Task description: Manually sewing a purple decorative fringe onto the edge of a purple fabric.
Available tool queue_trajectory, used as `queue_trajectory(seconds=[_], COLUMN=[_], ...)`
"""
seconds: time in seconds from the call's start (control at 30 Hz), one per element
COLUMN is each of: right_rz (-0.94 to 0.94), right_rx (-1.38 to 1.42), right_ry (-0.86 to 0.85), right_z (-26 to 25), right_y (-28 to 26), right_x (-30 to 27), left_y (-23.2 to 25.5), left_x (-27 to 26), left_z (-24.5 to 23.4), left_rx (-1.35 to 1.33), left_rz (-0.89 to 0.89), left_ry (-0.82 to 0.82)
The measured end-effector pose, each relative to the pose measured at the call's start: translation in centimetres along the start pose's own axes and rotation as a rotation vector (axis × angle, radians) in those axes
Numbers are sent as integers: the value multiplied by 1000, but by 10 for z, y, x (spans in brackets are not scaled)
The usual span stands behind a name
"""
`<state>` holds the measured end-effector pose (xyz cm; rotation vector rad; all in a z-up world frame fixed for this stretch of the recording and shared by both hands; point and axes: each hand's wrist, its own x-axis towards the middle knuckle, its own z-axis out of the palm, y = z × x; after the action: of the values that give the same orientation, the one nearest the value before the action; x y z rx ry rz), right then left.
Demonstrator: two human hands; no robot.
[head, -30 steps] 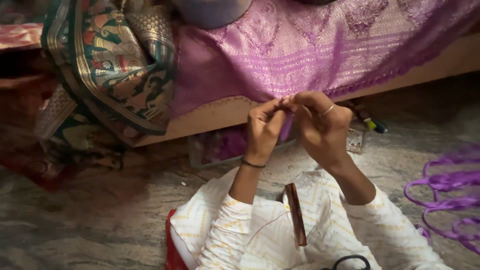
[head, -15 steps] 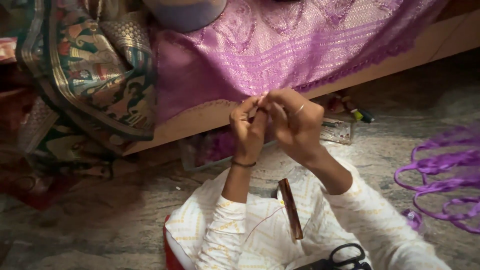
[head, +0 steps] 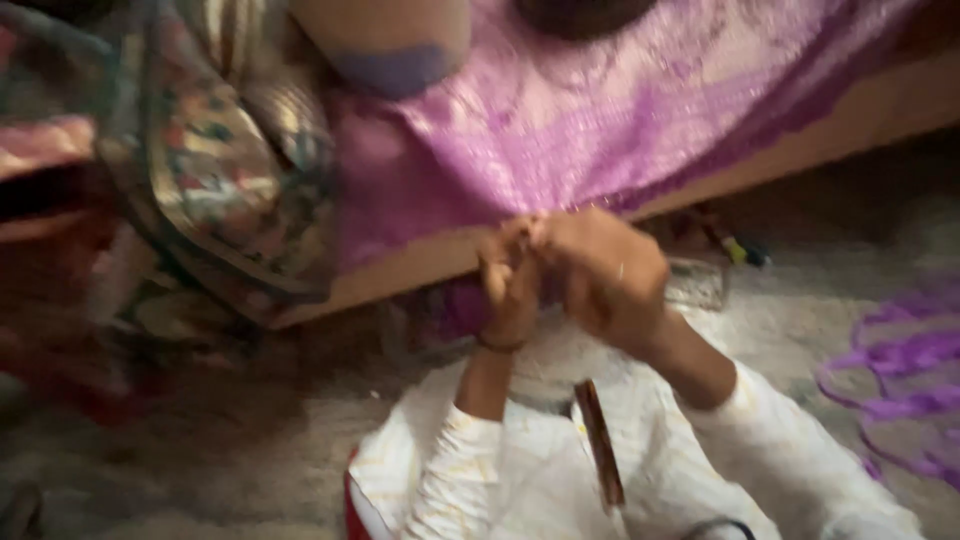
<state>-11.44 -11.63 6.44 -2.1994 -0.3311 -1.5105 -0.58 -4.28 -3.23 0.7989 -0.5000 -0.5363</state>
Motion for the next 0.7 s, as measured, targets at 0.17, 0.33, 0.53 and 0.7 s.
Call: queue_trajectory(seconds=[0.17,0.33,0.53,0.7], right_rz=[-98,-3,269,412], right_rx=[-19,2,-2,102], right_ry=[-26,30,143,168], right_z=[-14,-5,16,18], right_y=[-12,-15,-25,-31], right_x=[25,15,-7,-4], left_y=[32,39,27,41], left_x=[3,-2,-3,-6], left_z=[18,16,7,7], left_rx=[199,238,155,143], left_rz=[247,202,282,178], left_ry=[-263,-309,-261,-271])
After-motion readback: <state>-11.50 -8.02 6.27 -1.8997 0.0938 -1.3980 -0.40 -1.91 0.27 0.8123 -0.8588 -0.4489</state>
